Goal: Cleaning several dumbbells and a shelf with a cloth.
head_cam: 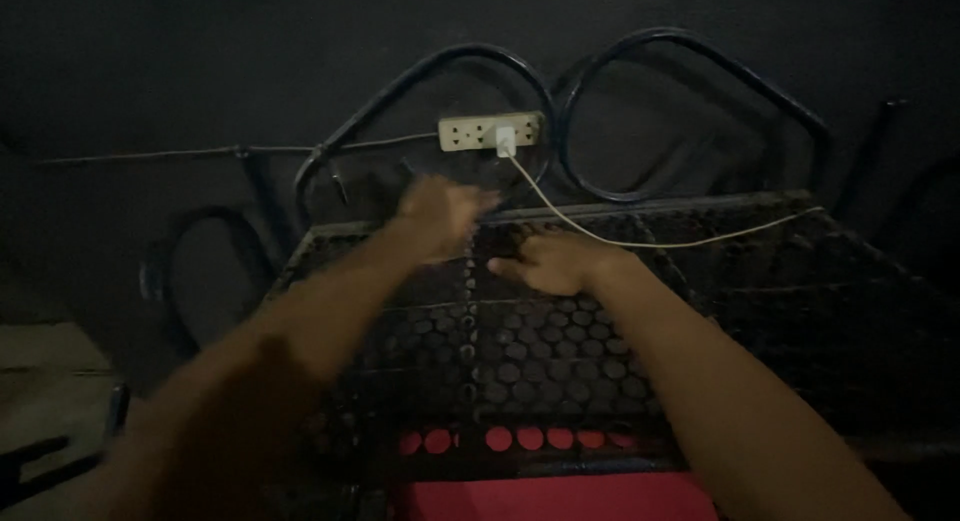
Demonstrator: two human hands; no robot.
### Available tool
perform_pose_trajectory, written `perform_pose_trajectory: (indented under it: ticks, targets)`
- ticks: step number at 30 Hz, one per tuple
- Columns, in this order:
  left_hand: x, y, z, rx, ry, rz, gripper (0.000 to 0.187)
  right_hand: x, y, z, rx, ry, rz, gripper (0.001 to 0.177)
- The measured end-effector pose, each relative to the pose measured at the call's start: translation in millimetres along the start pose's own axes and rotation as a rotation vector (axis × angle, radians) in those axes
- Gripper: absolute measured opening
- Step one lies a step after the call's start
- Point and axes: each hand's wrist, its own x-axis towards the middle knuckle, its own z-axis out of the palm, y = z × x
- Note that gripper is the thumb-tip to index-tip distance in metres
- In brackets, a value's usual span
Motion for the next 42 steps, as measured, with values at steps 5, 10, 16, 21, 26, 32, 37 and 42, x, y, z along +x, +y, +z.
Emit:
perform_pose_trajectory:
  ticks: [5, 10, 16, 21, 26, 32, 37, 42]
  targets:
    - [-33.2, 22.6, -53.7, 0.630, -0.313, -0.205, 0.050, 3.1, -1.8, 0.3, -0.071, -0.103, 0.096, 0.099]
    - [47.4, 40.3, 13.7, -0.195, 0.038, -0.224, 0.026, -2.8, -13.4, -6.4, -0.067, -0.128, 0.083, 0.093]
    - [28.2, 39.5, -12.5, -0.579, 0.076, -0.168, 0.049, -0.4, -12.8, -3.7, -0.012, -0.119, 0.041, 0.087]
    - [4.9, 2.7, -21.3, 0.174, -0.298, -0.149, 0.050, -7.2, -11.8, -8.1, -0.037, -0.092, 0.096, 0.089]
    - [-4.9, 11.9, -25.4, 0.423, -0.167, -0.301, 0.039, -12.4, -18.4, -12.4, -0.047, -0.122, 0.105, 0.094]
    - [18.7, 39.8, -21.9, -0.283, -0.168, -0.313, 0.032, -4.7, -13.9, -8.3, -0.014, -0.115, 0.057, 0.091]
    - [-16.9, 7.7, -47.5, 0.221, -0.246, -0.110, 0.091, -4.6, -2.5, -6.5, 0.008, -0.092, -0.019, 0.090]
    - [14.4, 5.7, -5.1, 0.565, -0.155, -0.368, 0.026, -20.4, -16.8, -16.2, 0.002, -0.148, 0.118, 0.091]
